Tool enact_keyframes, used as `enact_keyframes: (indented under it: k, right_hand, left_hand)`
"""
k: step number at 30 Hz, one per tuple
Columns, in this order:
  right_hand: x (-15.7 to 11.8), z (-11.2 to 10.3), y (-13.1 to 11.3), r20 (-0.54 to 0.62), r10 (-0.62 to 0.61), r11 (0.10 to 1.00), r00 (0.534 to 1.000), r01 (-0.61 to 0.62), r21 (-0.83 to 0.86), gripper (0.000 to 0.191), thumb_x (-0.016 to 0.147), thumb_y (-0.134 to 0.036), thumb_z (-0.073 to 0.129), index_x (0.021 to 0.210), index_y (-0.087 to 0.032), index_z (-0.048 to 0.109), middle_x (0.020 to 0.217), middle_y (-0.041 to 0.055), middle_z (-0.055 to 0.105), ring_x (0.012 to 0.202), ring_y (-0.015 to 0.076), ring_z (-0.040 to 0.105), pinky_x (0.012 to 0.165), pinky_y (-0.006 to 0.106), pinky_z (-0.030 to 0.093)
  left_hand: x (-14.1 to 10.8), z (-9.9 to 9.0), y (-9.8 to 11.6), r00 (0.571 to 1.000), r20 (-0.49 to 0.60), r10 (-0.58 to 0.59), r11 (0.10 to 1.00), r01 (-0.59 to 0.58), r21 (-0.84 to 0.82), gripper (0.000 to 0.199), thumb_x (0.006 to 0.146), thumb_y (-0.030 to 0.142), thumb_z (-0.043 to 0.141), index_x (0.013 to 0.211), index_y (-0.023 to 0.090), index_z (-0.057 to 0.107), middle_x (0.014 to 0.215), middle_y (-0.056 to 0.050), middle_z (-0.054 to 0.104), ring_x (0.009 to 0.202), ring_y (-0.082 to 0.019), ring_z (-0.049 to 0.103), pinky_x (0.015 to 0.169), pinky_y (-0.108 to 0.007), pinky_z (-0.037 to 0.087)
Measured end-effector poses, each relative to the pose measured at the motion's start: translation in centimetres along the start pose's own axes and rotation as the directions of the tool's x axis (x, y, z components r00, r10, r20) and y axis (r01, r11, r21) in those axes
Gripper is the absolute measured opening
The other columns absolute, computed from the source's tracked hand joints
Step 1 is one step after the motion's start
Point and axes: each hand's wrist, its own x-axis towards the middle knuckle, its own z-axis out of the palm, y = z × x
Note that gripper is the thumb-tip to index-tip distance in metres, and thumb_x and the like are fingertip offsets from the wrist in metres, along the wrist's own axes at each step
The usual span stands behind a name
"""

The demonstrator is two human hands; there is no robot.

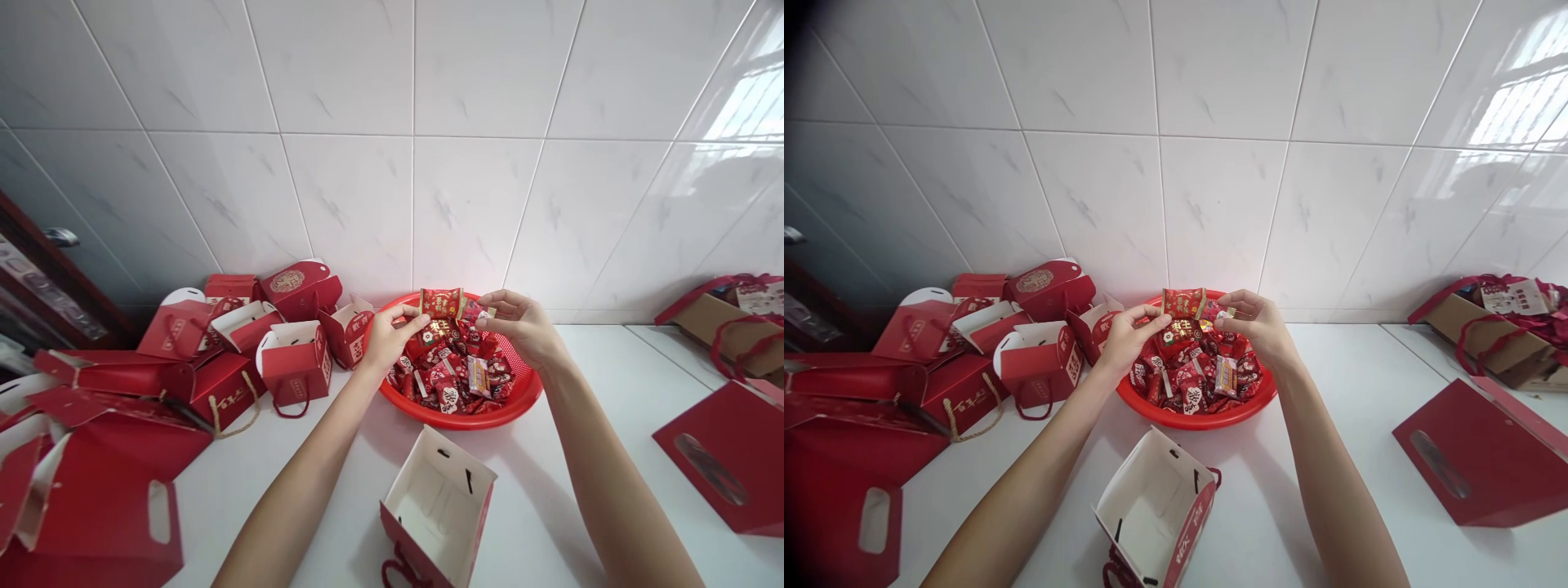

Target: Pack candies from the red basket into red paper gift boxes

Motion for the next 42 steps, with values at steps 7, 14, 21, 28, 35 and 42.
enact_keyframes:
  k: [7,14,21,28,35,42]
  right_hand:
    - [-1.1,2.3,-0.8,0.062,-0.066,0.982,0.996,0.076,-0.174,0.032,0.071,-0.035,0.080,0.099,-0.022,0.073,0.081,0.0023,0.072,0.074,0.0196,0.065,0.069,0.036,0.053]
    - [-1.0,2.9,-0.4,0.022,-0.087,0.972,0.996,0.090,-0.217,0.030,0.071,-0.032,0.076,0.099,-0.022,0.071,0.081,0.0025,0.071,0.077,0.0201,0.066,0.071,0.035,0.055]
    - [-1.1,2.6,-0.4,0.009,-0.029,0.993,1.000,0.030,-0.118,0.036,0.074,-0.045,0.081,0.100,-0.022,0.071,0.086,0.0047,0.075,0.085,0.0227,0.070,0.080,0.039,0.056]
    - [-0.6,1.9,0.0,-0.085,0.019,0.997,0.996,-0.012,0.082,0.035,0.063,-0.045,0.091,0.081,-0.021,0.072,0.085,0.0053,0.076,0.085,0.0226,0.070,0.086,0.039,0.055]
    - [-1.2,2.9,-0.4,-0.058,-0.032,0.964,0.998,0.046,0.262,0.030,0.062,-0.039,0.094,0.074,-0.022,0.073,0.084,0.0006,0.076,0.081,0.0175,0.069,0.084,0.035,0.056]
    - [-1.4,1.0,-2.0,-0.153,-0.042,0.886,0.987,0.107,0.452,0.030,0.064,-0.031,0.094,0.073,-0.023,0.067,0.082,-0.0046,0.072,0.080,0.0127,0.068,0.084,0.030,0.057]
  left_hand:
    - [-0.3,0.0,0.2,0.993,0.109,0.037,0.994,-0.048,0.100,0.032,0.069,0.049,0.086,0.074,0.019,0.075,0.079,-0.004,0.071,0.079,-0.020,0.064,0.082,-0.033,0.051]
    - [-0.3,0.1,0.2,0.992,0.114,0.047,0.995,-0.057,0.087,0.031,0.069,0.048,0.086,0.076,0.020,0.077,0.081,-0.005,0.074,0.081,-0.022,0.066,0.081,-0.034,0.052]
    - [-0.4,0.1,0.3,0.994,0.089,0.060,0.992,-0.069,0.101,0.031,0.069,0.048,0.085,0.073,0.020,0.074,0.080,-0.004,0.072,0.080,-0.022,0.066,0.081,-0.035,0.052]
    - [-0.3,0.1,0.3,0.998,0.035,0.061,0.997,-0.062,0.036,0.033,0.068,0.048,0.087,0.077,0.019,0.074,0.084,-0.004,0.073,0.081,-0.021,0.066,0.080,-0.032,0.052]
    - [-0.6,0.3,0.6,0.974,0.085,0.212,0.971,-0.220,0.098,0.029,0.075,0.044,0.082,0.083,0.017,0.074,0.094,-0.007,0.076,0.087,-0.021,0.071,0.081,-0.033,0.059]
    - [-1.1,-0.2,2.2,0.872,0.151,0.465,0.826,-0.489,0.281,0.041,0.085,0.035,0.078,0.123,0.022,0.068,0.126,-0.009,0.074,0.113,-0.023,0.072,0.095,-0.034,0.062]
